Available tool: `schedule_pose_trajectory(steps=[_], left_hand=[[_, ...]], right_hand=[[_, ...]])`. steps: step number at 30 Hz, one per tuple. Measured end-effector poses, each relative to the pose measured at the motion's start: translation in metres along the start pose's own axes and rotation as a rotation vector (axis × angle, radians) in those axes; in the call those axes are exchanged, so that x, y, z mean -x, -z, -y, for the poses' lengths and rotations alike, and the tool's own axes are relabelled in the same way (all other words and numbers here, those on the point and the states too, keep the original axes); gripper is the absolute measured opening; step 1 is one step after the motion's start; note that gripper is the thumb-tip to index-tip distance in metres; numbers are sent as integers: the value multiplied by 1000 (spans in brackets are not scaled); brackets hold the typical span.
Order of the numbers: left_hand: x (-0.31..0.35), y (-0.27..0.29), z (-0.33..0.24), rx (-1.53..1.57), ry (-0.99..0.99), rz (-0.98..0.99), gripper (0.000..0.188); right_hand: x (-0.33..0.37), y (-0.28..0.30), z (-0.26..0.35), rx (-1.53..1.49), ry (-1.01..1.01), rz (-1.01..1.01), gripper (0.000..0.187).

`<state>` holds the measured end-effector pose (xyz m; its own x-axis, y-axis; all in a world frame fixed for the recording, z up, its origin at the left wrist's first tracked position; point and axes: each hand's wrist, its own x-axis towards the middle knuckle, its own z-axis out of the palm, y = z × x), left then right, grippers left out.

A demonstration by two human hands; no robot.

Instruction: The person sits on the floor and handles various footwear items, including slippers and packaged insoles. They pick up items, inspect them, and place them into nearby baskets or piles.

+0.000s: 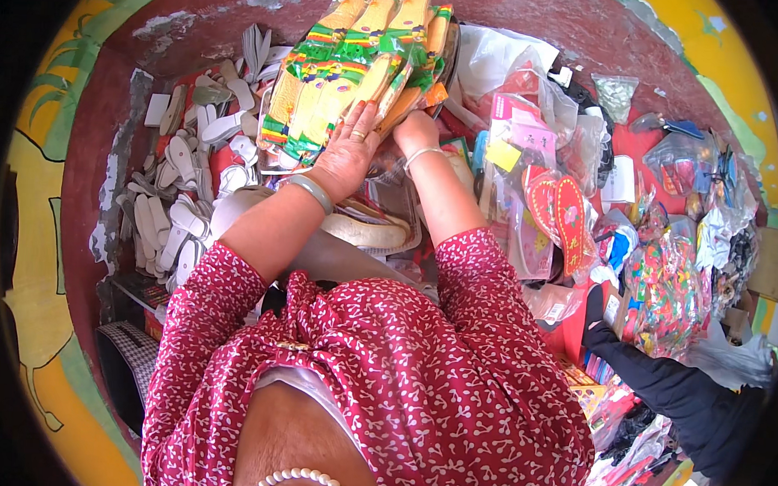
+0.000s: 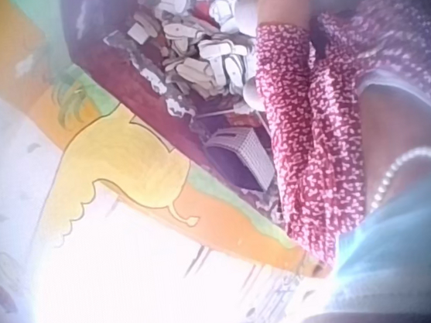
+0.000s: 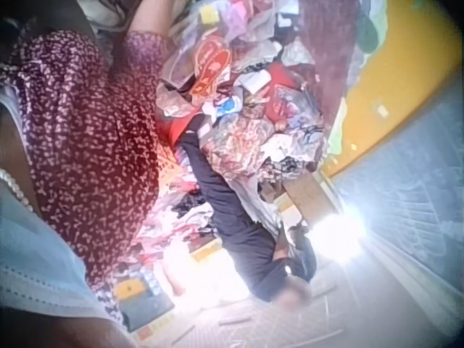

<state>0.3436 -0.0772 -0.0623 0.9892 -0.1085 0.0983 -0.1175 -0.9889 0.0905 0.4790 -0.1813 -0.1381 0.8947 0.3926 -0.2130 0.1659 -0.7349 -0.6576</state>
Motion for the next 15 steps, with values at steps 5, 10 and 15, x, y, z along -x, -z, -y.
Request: schedule_pose_trajectory(steps=[5,10,15], left_hand=[[-3,6,-3,18,16,87,41],[-5,12,-3,45,32,137,47],[-5,7,-6,31,12,106,47]], right_hand=[[55,26,38,334,-3,-323,34],[55,28,19,490,340,-384,51],[48,32,11,528,264,-150,73]])
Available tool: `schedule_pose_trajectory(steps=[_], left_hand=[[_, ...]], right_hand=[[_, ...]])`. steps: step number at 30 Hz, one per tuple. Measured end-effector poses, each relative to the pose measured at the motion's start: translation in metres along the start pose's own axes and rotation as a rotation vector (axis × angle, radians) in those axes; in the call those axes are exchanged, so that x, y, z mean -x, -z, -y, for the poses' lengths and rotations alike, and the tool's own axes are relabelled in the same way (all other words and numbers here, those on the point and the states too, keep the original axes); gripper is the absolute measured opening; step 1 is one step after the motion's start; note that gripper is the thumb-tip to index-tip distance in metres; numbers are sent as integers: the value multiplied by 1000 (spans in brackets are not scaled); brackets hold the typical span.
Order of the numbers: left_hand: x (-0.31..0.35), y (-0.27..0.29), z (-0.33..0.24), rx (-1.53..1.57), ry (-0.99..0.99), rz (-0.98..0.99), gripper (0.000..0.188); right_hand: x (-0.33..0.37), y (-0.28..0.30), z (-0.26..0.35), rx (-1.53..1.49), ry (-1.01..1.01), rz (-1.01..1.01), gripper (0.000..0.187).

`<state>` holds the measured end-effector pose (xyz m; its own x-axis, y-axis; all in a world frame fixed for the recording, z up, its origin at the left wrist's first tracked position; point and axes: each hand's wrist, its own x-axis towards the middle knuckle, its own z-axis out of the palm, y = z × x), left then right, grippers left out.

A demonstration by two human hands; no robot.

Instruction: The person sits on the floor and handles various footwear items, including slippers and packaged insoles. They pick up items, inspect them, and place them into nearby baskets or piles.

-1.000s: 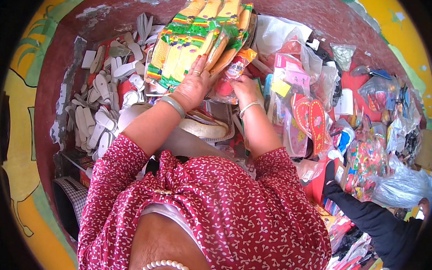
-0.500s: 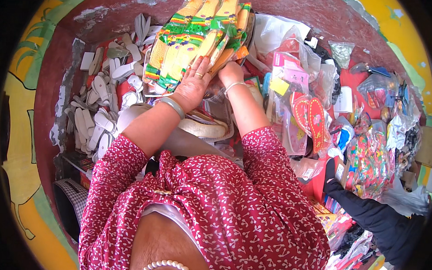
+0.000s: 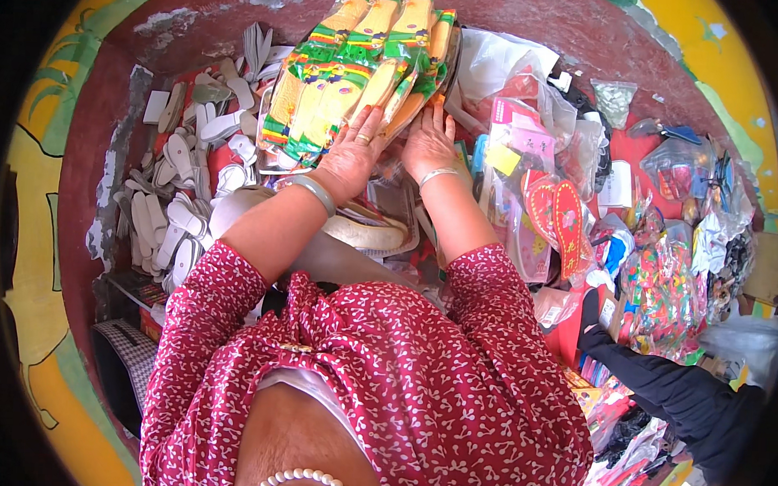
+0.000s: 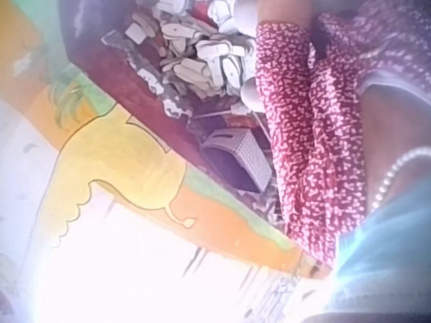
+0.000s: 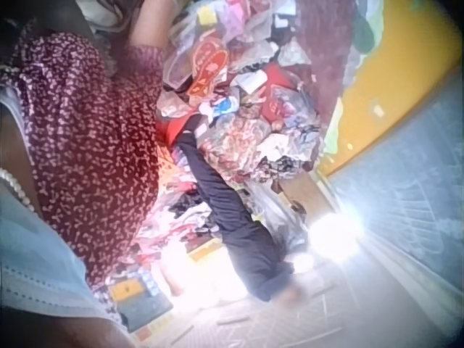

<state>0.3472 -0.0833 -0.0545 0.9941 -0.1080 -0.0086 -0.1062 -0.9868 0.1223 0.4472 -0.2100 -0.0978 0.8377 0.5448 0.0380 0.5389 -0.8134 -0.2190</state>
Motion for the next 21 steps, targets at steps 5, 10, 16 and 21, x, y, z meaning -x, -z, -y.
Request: schedule_pose_trajectory(steps=[5,10,16,21], left_hand=[[0,-2,-4,-110,-48,95,47],[-1,-5,-7,-142,-49,160,36],[4,-3,-10,-130,-121,138,38],[18,25,-19,35,-149,141,65]], right_hand=[[-7,-23,11,-31,-82,-51,70],[5,-11,8,-279,-103,-68,64],[47,5,-7,-312,-62,-156,55],[47,5,-16,-353,-97,-291,51]])
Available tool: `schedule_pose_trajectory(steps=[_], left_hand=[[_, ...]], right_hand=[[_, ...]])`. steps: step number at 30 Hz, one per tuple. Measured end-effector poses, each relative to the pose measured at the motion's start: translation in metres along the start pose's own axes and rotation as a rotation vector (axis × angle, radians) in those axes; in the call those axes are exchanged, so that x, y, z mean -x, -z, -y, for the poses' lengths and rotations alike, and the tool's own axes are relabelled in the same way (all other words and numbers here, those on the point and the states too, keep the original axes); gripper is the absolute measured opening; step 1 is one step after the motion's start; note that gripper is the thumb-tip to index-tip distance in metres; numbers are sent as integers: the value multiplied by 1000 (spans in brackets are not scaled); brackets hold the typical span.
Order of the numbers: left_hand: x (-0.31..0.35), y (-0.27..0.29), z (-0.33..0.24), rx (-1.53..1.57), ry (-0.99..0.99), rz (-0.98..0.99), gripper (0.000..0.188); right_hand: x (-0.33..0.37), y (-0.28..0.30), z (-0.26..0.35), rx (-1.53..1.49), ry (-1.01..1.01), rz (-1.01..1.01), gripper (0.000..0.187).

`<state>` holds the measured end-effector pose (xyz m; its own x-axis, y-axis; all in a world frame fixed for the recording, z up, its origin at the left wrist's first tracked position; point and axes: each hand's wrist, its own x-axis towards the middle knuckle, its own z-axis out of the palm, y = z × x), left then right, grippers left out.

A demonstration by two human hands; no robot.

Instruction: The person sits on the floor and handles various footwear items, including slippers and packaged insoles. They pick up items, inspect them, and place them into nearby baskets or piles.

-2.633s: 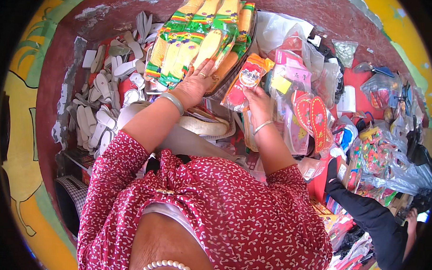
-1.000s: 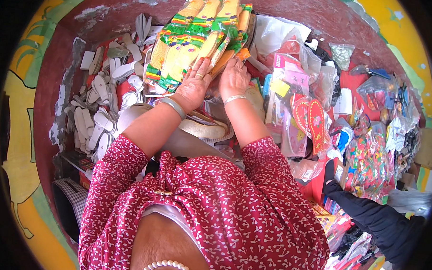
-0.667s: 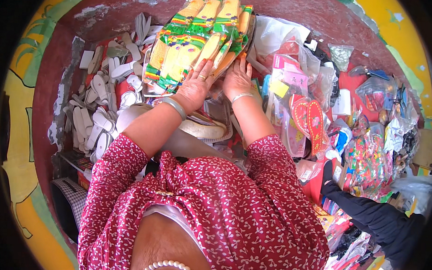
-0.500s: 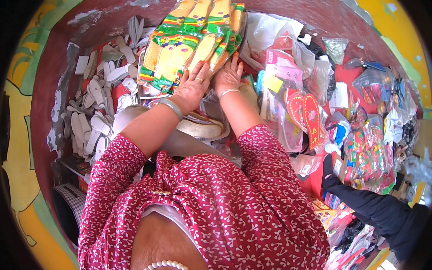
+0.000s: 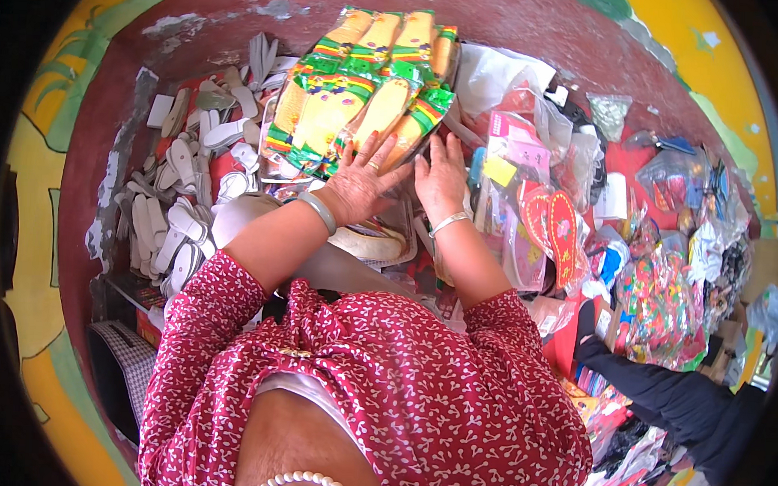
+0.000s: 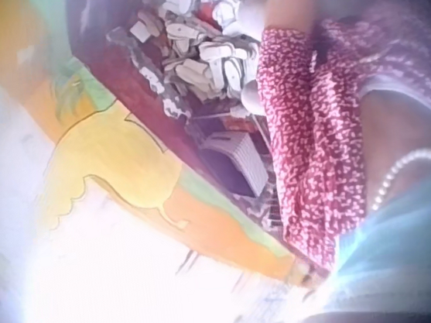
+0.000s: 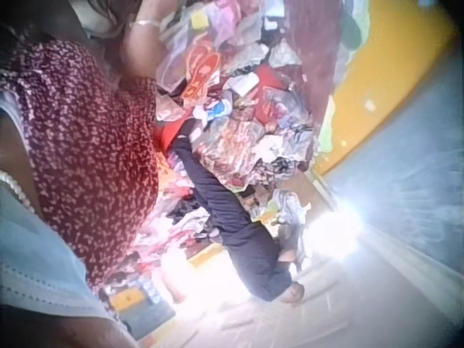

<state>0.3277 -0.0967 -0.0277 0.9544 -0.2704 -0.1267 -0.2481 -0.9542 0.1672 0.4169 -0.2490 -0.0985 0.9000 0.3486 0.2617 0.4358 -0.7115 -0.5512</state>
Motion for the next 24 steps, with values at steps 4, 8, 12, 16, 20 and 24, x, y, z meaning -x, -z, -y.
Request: schedule_pose_trajectory(steps=[4,8,12,16,20,24], left_hand=[[0,-10,14,56,44,-350,63],[-2,-16,32,150,337,-438,61],[-4,-24,42,299,468,-342,66],[-8,-26,45,353,360,-280,62],[-12,-28,49,320,302,-268,60],[-12,-28,46,312,294,-279,60]], right_hand=[[-23,15,37,59,189,-101,58],[-35,-7,36,126,131,-86,65],[-37,-37,25,-79,-36,-31,73],[-43,-63,26,-90,0,-133,63],[-51,-70,33,-17,-82,-151,53],[-62,-75,26,-47,-151,-80,53]])
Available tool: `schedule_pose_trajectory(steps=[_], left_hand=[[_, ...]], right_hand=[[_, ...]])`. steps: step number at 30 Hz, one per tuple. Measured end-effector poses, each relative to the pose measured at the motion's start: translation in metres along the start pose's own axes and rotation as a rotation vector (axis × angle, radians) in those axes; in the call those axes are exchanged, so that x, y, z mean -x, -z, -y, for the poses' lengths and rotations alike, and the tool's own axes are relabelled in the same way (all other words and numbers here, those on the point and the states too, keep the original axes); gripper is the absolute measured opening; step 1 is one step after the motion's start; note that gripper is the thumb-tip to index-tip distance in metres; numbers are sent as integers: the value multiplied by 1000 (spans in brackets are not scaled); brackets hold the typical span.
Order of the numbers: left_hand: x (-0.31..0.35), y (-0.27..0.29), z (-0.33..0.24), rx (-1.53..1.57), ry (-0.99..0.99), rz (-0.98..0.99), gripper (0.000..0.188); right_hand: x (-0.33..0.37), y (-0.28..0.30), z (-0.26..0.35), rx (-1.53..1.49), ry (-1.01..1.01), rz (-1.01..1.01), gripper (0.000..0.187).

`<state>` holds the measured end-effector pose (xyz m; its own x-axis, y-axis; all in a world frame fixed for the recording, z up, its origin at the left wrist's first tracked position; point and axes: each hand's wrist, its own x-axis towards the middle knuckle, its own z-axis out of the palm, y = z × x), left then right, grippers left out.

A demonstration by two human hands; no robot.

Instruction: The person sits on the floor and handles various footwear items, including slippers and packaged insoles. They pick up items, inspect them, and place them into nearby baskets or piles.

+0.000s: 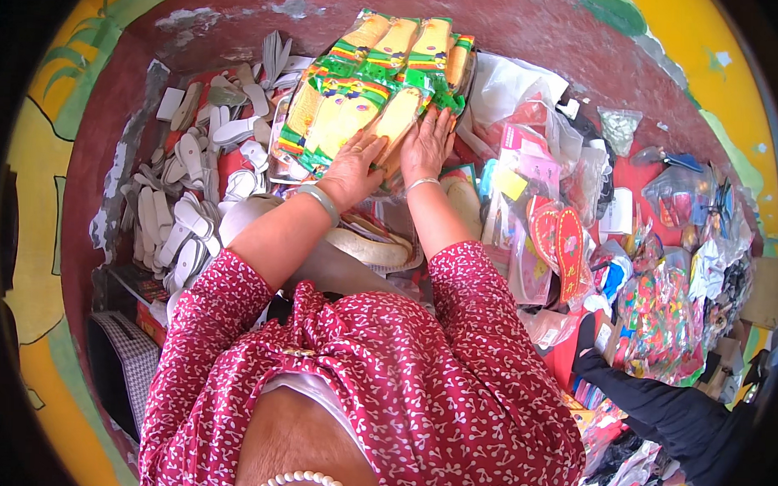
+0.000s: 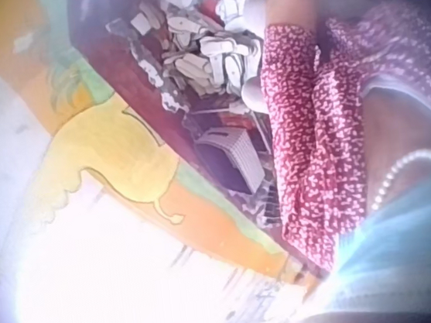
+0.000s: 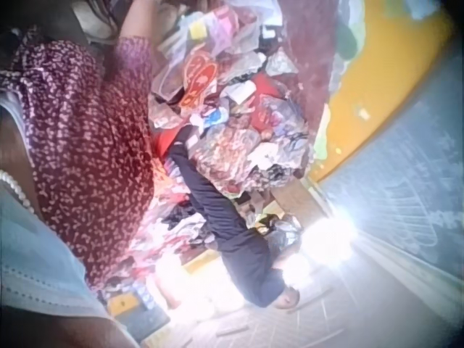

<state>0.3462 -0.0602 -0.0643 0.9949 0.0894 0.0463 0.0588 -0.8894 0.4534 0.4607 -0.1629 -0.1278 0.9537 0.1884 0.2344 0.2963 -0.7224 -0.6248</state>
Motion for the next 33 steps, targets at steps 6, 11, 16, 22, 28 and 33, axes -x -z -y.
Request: schedule_pose_trajectory(steps=[6,11,16,22,28,33], left_hand=[[4,3,-13,-120,54,147,65],[3,2,-24,-249,114,345,70],[-1,-9,-8,-4,91,277,64],[-8,-22,2,389,-51,31,35],[-11,-56,35,322,74,6,41],[-2,-18,30,180,-57,-289,37]], right_hand=[[8,46,38,99,320,-133,52],[0,16,44,176,447,102,50],[-9,4,27,75,326,213,50],[-4,-10,4,138,373,153,47],[8,-15,15,239,290,219,49],[4,-13,20,242,298,168,46]])
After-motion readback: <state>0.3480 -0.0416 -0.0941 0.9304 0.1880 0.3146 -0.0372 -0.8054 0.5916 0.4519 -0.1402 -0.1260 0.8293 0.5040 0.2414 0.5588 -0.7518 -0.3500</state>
